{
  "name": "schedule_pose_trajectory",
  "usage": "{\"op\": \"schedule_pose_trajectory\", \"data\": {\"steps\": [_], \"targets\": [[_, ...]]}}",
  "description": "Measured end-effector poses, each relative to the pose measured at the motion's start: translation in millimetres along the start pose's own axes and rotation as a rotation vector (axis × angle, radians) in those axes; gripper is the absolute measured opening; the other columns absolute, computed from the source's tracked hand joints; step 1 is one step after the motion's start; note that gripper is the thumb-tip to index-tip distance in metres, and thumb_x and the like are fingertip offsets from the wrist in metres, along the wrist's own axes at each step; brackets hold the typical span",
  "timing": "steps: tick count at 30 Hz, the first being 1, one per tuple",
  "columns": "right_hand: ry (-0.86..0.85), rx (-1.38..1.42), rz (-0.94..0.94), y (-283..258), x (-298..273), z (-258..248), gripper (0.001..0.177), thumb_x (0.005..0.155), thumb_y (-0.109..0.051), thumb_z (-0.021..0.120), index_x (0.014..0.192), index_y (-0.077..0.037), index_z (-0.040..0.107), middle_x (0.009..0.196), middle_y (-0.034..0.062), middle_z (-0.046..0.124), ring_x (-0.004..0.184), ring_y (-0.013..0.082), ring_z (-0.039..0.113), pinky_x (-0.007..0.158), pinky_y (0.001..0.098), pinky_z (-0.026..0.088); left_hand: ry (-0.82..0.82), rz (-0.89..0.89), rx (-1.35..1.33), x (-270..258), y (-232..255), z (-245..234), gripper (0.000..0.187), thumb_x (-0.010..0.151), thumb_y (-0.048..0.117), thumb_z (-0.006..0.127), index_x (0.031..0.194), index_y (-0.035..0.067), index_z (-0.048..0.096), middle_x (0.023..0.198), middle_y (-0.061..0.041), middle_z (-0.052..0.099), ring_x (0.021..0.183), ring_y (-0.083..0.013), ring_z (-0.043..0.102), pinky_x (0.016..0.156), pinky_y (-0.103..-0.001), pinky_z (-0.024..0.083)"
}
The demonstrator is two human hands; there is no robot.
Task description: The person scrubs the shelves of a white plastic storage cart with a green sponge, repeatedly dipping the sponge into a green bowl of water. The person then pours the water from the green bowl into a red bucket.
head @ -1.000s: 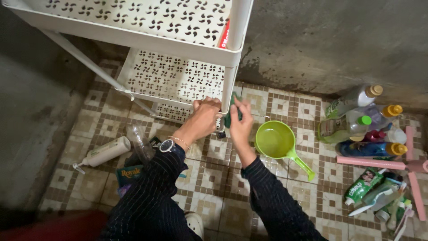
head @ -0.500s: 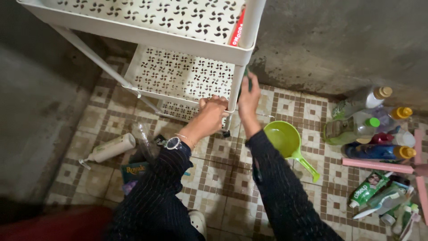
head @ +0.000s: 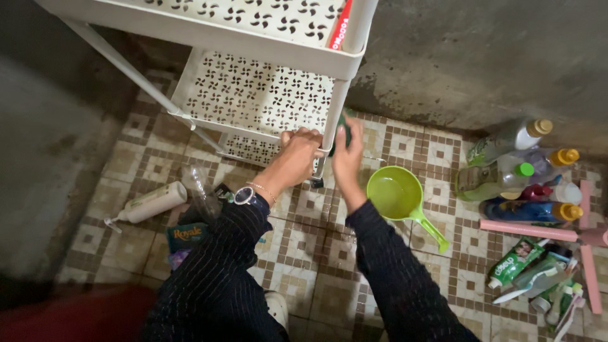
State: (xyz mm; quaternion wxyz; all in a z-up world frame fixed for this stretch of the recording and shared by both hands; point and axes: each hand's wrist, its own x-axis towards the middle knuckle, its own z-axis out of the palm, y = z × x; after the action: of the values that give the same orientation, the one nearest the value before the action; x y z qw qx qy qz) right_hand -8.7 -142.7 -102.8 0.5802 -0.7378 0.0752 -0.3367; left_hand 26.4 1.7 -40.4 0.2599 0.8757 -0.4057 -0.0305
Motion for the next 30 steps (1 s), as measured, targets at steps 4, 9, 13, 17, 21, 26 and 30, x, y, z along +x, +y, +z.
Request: {"op": "schedule_pose_trajectory", "data": {"steps": [4,9,13,17,21,26,30], "targets": [[-0.038,-0.063,0.02,-7,18,-1,0.039,0.109,-0.013,0.046,0.146,-0.002,0.055,0.134,0.0156,0.058,0.127,0.0269,0.056,0.112,0.0367,0.042,0.067,-0.01,-0.026,1,8,-2,0.043,0.075,-0.012,0.059,0.117,-0.002,0.067,0.116,-0.018,0.068,0.117,-0.0332,0.058,0.096,-0.051,0.033],[-0.059,-0.075,-0.024,-28,-20,-12,0.043,0.109,-0.014,0.047,0.15,-0.004,0.052,0.132,0.0151,0.057,0.125,0.0263,0.058,0.11,0.0379,0.045,0.065,-0.092,-0.009,5,15,1,0.031,0.082,-0.003,0.062,0.111,0.003,0.071,0.108,-0.015,0.071,0.115,-0.0311,0.061,0.105,-0.049,0.034],[-0.111,-0.117,0.074,-32,-39,-30,0.048,0.104,-0.016,0.054,0.15,-0.006,0.047,0.128,0.0126,0.057,0.113,0.0254,0.062,0.098,0.038,0.052,0.236,-0.018,0.065,15,23,17,0.026,0.082,-0.001,0.064,0.107,0.002,0.07,0.11,-0.016,0.071,0.113,-0.0327,0.062,0.099,-0.049,0.038],[-0.117,-0.254,-0.208,-10,-19,-47,0.053,0.1,-0.009,0.061,0.15,0.002,0.046,0.128,0.0202,0.056,0.117,0.0375,0.059,0.102,0.0434,0.048,0.285,-0.006,0.042,33,40,33,0.028,0.086,0.004,0.066,0.114,-0.001,0.068,0.113,-0.017,0.071,0.112,-0.0324,0.063,0.097,-0.047,0.043],[-0.125,-0.366,-0.186,20,3,-54,0.036,0.093,-0.01,0.069,0.124,0.002,0.057,0.111,0.0217,0.057,0.103,0.0432,0.059,0.09,0.0468,0.049,0.271,0.05,0.011,42,43,29,0.033,0.09,0.001,0.064,0.123,-0.002,0.066,0.117,-0.017,0.069,0.118,-0.0358,0.062,0.106,-0.044,0.044],[-0.104,-0.481,-0.251,41,27,-52,0.027,0.09,-0.012,0.075,0.106,0.002,0.059,0.102,0.0222,0.057,0.097,0.0456,0.057,0.082,0.0511,0.046,0.182,0.02,0.011,22,43,0,0.056,0.08,-0.007,0.059,0.135,0.0,0.061,0.134,-0.02,0.06,0.128,-0.0373,0.052,0.107,-0.05,0.037],[-0.049,-0.474,-0.254,54,58,-50,0.028,0.09,-0.008,0.075,0.111,0.003,0.06,0.105,0.0225,0.06,0.099,0.0458,0.058,0.085,0.0514,0.047,0.103,-0.163,0.302,-1,35,-38,0.062,0.076,-0.008,0.061,0.137,0.005,0.061,0.15,-0.016,0.05,0.139,-0.0344,0.043,0.114,-0.049,0.033]]}}
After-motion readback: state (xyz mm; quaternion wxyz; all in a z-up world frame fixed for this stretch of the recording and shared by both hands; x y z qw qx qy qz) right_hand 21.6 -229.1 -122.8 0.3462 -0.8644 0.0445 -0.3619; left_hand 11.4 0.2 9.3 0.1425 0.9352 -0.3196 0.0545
